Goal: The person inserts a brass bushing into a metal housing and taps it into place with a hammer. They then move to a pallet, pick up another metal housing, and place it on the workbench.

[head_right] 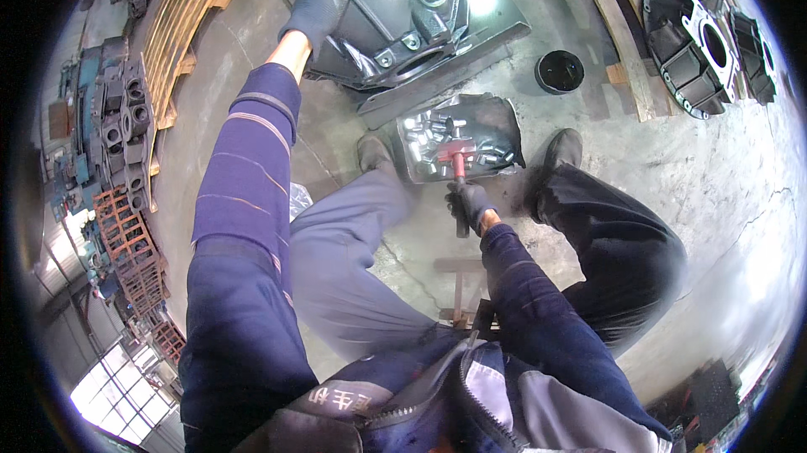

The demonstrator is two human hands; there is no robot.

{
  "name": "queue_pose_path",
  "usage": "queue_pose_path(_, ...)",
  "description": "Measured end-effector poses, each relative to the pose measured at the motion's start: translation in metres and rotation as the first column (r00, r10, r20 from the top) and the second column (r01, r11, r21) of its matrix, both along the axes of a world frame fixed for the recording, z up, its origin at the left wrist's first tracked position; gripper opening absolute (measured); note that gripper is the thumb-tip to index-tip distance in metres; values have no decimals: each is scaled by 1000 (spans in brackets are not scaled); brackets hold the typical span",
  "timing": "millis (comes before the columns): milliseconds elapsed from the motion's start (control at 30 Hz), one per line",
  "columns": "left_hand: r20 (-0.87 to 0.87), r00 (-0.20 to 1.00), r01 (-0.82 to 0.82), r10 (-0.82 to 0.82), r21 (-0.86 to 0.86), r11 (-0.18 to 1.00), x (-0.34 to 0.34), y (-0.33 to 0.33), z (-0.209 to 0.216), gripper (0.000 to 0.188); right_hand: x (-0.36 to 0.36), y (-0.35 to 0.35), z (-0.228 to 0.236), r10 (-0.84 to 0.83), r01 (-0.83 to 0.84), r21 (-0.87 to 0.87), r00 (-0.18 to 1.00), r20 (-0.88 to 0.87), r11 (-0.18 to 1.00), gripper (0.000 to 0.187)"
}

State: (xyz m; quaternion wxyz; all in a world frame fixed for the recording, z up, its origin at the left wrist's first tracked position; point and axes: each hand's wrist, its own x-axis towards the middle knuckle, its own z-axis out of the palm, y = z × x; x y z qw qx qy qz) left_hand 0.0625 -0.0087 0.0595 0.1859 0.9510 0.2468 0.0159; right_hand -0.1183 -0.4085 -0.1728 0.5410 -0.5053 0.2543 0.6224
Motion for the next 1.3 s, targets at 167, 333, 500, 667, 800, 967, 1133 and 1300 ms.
queue_pose_path(167,-1,999,35,-35,-5,999,-1,7,-6,56,13,8,26,90,-88,-25,990,113,996,19)
queue_pose_path(333,34,999,20,-23,91,996,0,8,-11,58,11,-5,41,17,-16,-13,997,81,1000,17)
queue_pose_path(500,116,988,87,-105,147,985,1,-1,-11,53,20,-24,48,31,-49,83,978,204,995,18)
queue_pose_path(667,215,976,20,-36,79,997,-5,-11,2,46,41,-26,82,50,-70,63,958,282,996,17)
queue_pose_path(800,53,999,-7,4,55,998,-6,-15,14,53,55,-22,120,70,-66,-23,912,404,998,15)
queue_pose_path(967,91,994,-54,53,14,998,-12,-19,20,58,66,-21,145,112,-117,-21,858,501,993,16)
queue_pose_path(1133,103,995,-7,5,16,1000,-10,-17,15,60,72,-22,146,-21,2,42,885,465,999,21)
queue_pose_path(1300,159,987,6,-10,29,1000,-7,-13,10,59,75,-20,151,35,-24,-29,869,494,999,26)
